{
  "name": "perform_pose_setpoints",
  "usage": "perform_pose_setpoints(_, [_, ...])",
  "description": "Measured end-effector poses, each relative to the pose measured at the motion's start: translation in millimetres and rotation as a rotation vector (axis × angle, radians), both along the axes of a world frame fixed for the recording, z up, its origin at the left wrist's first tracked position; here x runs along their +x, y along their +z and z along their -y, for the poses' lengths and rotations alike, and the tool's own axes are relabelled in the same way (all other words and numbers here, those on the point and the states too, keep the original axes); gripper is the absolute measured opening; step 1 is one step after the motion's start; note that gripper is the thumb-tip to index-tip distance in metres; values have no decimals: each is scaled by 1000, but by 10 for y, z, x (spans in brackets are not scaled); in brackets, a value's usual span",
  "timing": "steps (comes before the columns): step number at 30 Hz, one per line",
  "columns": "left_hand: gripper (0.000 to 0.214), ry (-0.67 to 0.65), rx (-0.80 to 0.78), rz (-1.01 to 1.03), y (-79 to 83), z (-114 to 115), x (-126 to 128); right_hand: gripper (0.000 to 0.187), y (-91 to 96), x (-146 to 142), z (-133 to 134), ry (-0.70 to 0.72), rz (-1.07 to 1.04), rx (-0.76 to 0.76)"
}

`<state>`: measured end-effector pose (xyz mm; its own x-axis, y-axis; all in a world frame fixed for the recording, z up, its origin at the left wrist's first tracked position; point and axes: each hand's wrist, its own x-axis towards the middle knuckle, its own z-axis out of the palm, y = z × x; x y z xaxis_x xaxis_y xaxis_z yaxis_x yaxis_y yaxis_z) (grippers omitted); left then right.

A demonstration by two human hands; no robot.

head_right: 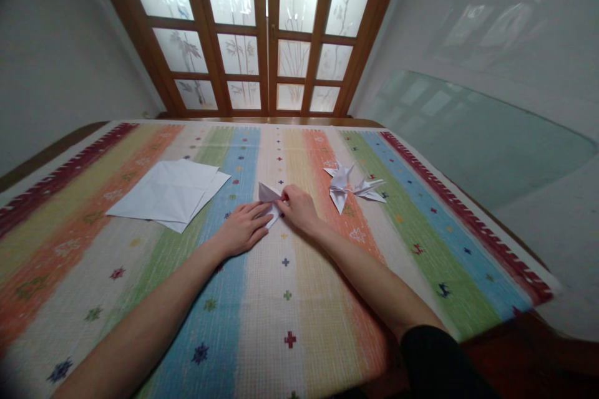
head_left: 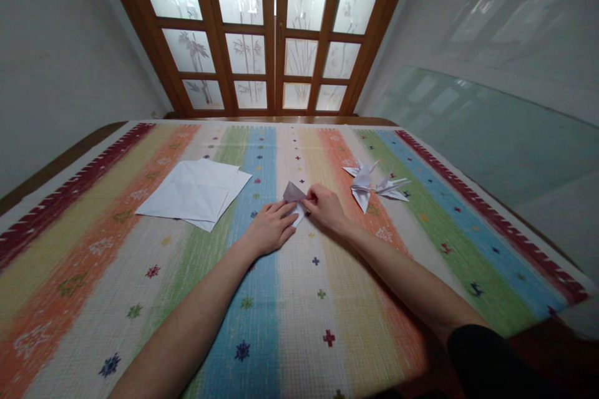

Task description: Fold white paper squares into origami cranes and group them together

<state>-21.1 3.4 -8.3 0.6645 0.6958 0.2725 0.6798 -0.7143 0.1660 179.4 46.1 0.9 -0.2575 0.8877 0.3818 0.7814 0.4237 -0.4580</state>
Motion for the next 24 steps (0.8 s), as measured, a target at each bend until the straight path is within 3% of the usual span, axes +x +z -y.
perform_pose_setpoints(4, [45,-35,-54,-63,7,2,3,18,-85,14,-65,43,-88,16])
perform_pose_setpoints(10, [69,-92,-115,-127,-22,35,18,10,-171,4,-148,89,-16,77])
perform_pose_setpoints(15, [82,-69,-148,-143,-24,88,48,28,-171,29,-146,136,41,113])
perform_pose_setpoints(17, [78,-79,-132,-102,-12,90,43,38,-184,56,-137,224,41,127])
perform_pose_setpoints(20, [47,-58,-88,43,-6,46,-2,44,-228,91,-128,339,51,114])
perform_pose_setpoints(24, [28,258,71,268,-37,-60,-77,39,-279,88,-117,423,87,122])
